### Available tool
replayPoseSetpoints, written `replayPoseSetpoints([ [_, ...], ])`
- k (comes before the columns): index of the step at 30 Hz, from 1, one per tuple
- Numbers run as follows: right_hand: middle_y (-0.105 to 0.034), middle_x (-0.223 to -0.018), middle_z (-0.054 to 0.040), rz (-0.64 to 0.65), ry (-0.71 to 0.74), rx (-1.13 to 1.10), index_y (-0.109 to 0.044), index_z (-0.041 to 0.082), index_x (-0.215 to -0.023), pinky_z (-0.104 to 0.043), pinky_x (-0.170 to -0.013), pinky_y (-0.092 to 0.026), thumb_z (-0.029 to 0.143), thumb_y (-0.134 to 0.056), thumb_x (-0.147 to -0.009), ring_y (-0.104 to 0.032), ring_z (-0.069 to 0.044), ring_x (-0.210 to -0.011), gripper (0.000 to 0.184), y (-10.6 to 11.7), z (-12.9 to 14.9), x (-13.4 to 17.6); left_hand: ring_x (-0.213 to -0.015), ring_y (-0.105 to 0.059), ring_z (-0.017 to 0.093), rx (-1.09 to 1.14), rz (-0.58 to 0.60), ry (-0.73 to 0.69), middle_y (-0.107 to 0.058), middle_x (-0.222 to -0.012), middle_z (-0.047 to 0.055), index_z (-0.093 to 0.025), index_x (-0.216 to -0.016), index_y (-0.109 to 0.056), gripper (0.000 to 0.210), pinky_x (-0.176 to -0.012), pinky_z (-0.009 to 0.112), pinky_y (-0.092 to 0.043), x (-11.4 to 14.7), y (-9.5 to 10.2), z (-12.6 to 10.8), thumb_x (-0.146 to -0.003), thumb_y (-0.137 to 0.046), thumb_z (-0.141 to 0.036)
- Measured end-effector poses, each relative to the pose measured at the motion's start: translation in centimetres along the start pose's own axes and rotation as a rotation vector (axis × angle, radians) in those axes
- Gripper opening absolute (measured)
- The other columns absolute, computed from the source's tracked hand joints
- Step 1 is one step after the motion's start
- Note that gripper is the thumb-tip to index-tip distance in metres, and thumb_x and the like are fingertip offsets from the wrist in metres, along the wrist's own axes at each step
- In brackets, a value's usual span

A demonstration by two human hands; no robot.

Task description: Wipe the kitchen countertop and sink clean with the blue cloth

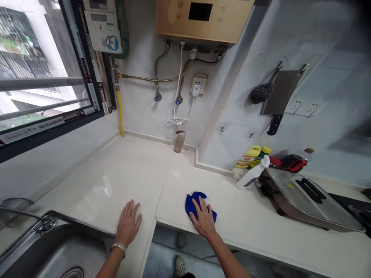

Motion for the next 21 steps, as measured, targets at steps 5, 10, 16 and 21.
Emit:
replayPoseSetpoints([
  [5,-0.023,-0.164,-0.0132,-0.005,-0.119,0.084,-0.038,0.024,-0.152,-0.055,-0.12,-0.019,0.046,-0.039,-0.097,-0.025,-0.03,-0.149,0.06,0.1,-7.0,-2.9,-0.146,-0.037,0.03,-0.06,-0.011,-0.012,-0.042,-0.156,0.015,-0.019,-0.14,-0.052,0.05,-0.116,0.054,-0.043,-0.3,0.2,-0.3,-0.097,-0.04,-0.04],
  [10,-0.024,-0.161,-0.0212,-0.06,-0.4,0.242,-0.038,0.016,-0.152,-0.058,-0.115,-0.025,0.046,-0.037,-0.096,-0.028,-0.036,-0.146,0.063,0.4,-17.1,-5.9,-0.147,-0.035,0.029,-0.099,-0.021,-0.072,-0.035,-0.161,0.01,-0.025,-0.151,-0.037,0.059,-0.114,0.055,-0.045,-0.3,0.1,-0.7,-0.094,-0.042,-0.039],
  [16,-0.032,-0.152,-0.0311,-0.08,-0.607,0.291,-0.045,0.01,-0.146,-0.064,-0.104,-0.031,0.044,-0.038,-0.096,-0.033,-0.043,-0.14,0.062,0.7,-22.5,-11.2,-0.147,-0.036,0.032,-0.088,0.003,-0.071,-0.026,-0.165,0.004,-0.035,-0.157,-0.016,0.071,-0.111,0.059,-0.047,-0.6,-0.2,-0.5,-0.091,-0.042,-0.042],
  [21,-0.035,-0.147,-0.0353,-0.119,-0.676,0.282,-0.051,0.004,-0.137,-0.068,-0.1,-0.03,0.043,-0.039,-0.093,-0.03,-0.049,-0.139,0.061,0.8,-22.9,-15.5,-0.145,-0.038,0.031,-0.117,0.038,-0.074,-0.028,-0.164,0.005,-0.032,-0.157,-0.018,0.071,-0.107,0.056,-0.051,-0.7,0.2,-1.1,-0.092,-0.044,-0.04],
])
Point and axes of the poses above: each hand's wrist, its own x-axis away from the middle knuckle, its own y-axis out of the back of the hand, z = x × y, the point moved 10 cm from there along -x, towards the middle knuckle
